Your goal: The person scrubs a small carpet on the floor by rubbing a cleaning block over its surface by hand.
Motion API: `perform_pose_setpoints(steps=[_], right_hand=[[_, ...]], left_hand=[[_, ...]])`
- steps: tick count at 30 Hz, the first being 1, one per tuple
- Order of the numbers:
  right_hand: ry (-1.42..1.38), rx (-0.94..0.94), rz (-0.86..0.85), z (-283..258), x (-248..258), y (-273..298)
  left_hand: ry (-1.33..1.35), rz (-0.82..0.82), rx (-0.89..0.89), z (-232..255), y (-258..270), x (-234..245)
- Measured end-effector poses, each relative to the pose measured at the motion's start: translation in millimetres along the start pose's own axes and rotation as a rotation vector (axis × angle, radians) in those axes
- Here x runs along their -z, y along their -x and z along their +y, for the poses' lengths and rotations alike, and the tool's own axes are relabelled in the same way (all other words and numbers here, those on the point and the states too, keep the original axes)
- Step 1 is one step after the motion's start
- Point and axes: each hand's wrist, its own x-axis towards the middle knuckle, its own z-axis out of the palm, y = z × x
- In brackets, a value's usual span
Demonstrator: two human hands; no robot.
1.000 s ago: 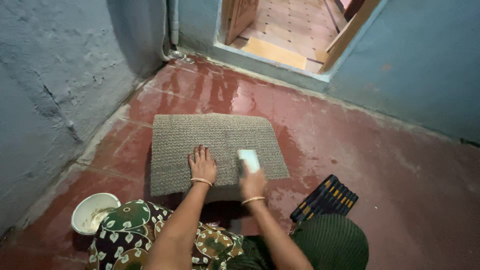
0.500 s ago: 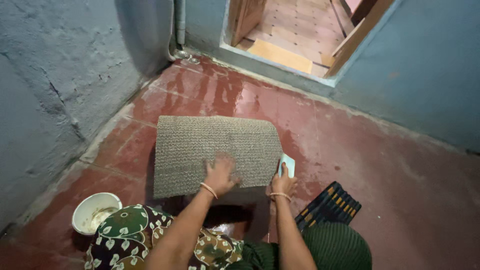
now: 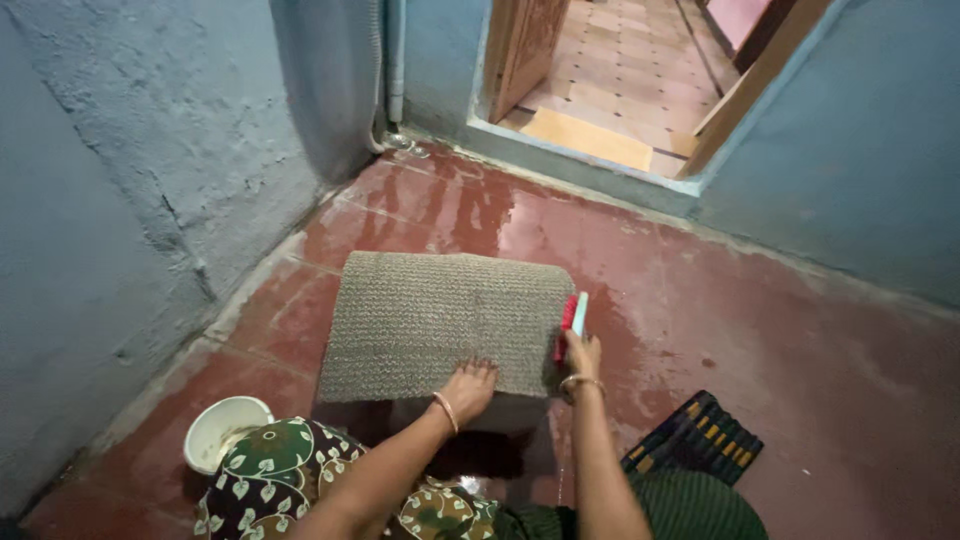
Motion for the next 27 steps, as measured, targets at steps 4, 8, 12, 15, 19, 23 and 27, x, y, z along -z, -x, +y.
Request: perform_pose_setpoints(steps=[4,8,12,15,19,23,27], right_hand=[[-0.100,-0.165,-0.311,-35,-13,-47],[0.048,-0.034,-0.491,-51,-6,-92],[0.301,0.053,-0.299,-37,3,-105],[0.305,0.048,-0.237,-24,-16,-84],[0.594,0.105,-0.196,-33,-46,-37],[0.616,0.216,-0.083,-64,-55,-9],[0.698,0.391,-0.250,-90,-78,19]], left_hand=[[-0.007,-0.018,-0.130,2,24,4],[-0.007,-0.067,-0.179,18,45,19],[-0.065,0.020,-0.226,39,52,38],[-0.051,-0.008,-0.251,39,58,67],[0.179,-0.263,-0.443,26,43,128],[0.369,-0.159,0.086,-23,-13,162],[0.223,-0.048,0.503,-59,-44,128]])
